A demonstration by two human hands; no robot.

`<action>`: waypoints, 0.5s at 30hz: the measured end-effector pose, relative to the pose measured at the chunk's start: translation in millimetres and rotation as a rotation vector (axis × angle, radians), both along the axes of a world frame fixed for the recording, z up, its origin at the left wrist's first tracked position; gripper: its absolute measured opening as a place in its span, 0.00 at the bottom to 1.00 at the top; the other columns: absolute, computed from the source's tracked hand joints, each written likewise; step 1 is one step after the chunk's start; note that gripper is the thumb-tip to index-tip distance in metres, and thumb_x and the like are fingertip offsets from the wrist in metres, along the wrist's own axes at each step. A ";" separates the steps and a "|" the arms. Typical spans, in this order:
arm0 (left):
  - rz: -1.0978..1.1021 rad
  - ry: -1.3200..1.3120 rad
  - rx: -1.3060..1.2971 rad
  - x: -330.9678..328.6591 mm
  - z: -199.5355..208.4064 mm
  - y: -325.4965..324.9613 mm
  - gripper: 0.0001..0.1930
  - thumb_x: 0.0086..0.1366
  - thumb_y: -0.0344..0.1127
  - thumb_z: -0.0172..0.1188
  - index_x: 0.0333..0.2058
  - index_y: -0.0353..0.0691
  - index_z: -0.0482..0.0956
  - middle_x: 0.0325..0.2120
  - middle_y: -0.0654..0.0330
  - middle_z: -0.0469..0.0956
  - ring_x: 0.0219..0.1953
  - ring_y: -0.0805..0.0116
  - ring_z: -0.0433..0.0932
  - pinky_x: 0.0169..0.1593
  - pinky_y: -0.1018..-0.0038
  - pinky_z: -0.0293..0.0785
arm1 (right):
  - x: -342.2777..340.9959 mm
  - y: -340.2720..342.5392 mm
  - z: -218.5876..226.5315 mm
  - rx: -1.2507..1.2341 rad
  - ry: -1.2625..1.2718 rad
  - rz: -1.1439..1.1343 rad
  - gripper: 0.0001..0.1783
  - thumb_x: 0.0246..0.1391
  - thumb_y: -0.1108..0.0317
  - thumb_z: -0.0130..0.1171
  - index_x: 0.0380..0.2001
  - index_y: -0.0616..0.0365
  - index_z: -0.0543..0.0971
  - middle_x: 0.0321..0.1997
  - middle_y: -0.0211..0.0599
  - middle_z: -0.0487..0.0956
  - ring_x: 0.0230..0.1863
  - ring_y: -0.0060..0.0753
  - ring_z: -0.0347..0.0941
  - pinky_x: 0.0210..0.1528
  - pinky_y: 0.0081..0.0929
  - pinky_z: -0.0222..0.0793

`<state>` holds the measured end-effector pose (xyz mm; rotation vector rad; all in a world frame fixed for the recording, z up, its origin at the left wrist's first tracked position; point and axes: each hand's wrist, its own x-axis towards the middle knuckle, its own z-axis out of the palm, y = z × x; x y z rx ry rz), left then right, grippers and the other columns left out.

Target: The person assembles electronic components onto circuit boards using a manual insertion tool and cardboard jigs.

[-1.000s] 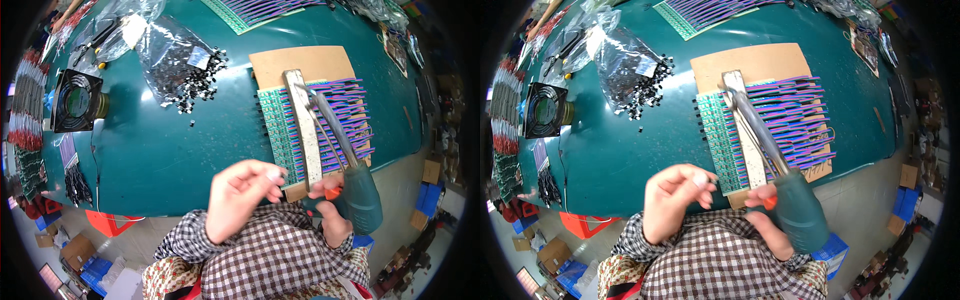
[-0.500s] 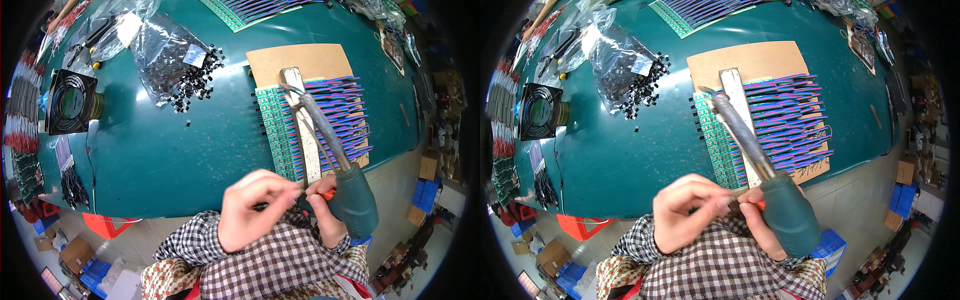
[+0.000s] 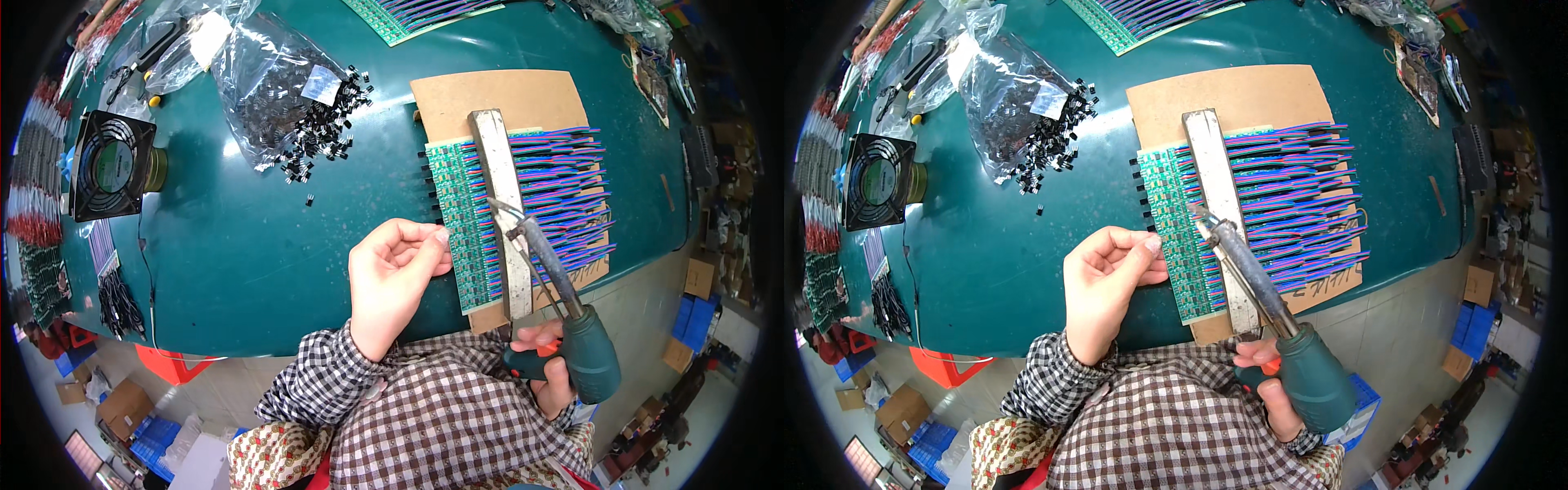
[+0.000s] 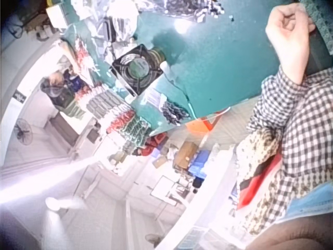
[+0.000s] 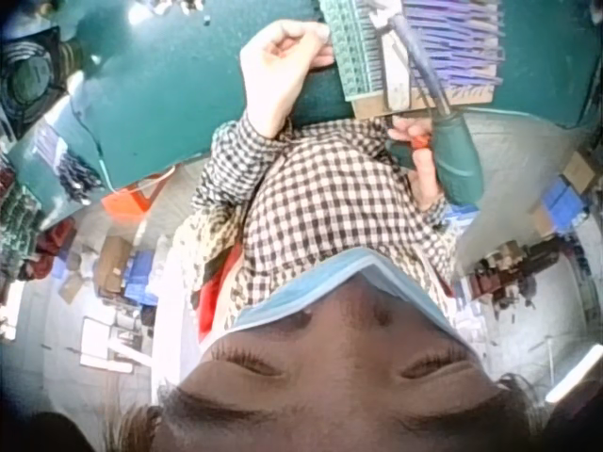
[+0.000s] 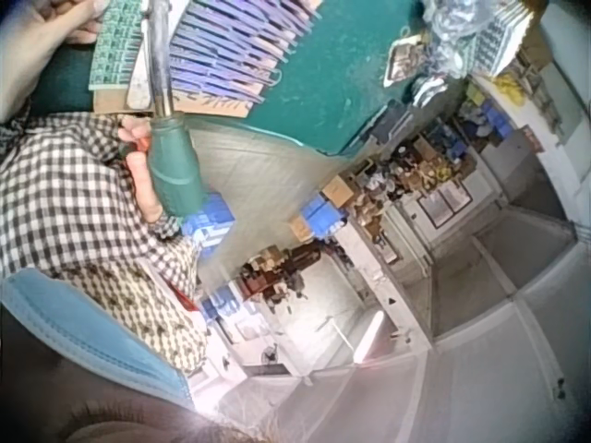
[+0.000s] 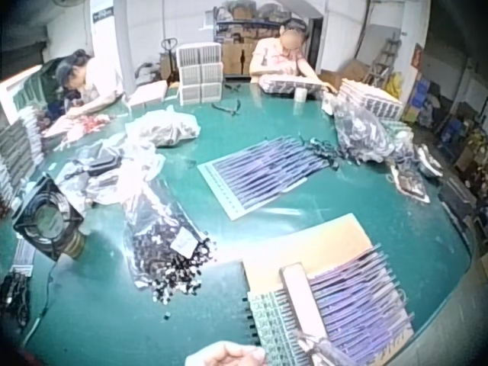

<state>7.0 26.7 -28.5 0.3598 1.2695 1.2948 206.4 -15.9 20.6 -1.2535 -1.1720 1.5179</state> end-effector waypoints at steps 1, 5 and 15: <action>-0.007 -0.001 0.004 0.3 -1.2 0.8 0.06 0.57 0.27 0.55 0.31 0.28 0.73 0.26 0.57 0.76 0.27 0.76 0.76 0.33 0.82 0.75 | -0.3 -2.1 -0.5 -0.025 -0.011 -0.033 0.21 0.49 0.60 0.51 0.40 0.67 0.65 0.36 0.48 0.69 0.34 0.36 0.70 0.38 0.29 0.71; -0.024 0.002 -0.031 -2.1 0.9 2.4 0.06 0.56 0.26 0.56 0.31 0.28 0.73 0.25 0.57 0.76 0.25 0.76 0.76 0.32 0.82 0.75 | 7.2 -7.5 -1.8 -0.072 -0.086 -0.030 0.22 0.49 0.57 0.51 0.37 0.68 0.66 0.37 0.49 0.69 0.35 0.37 0.71 0.40 0.30 0.71; -0.047 -0.014 -0.074 -5.1 2.0 6.0 0.06 0.56 0.27 0.55 0.29 0.28 0.73 0.23 0.56 0.76 0.24 0.74 0.76 0.30 0.81 0.76 | 15.0 -11.8 -11.6 -0.153 -0.041 0.021 0.20 0.40 0.69 0.62 0.34 0.68 0.67 0.28 0.45 0.74 0.32 0.37 0.74 0.37 0.32 0.72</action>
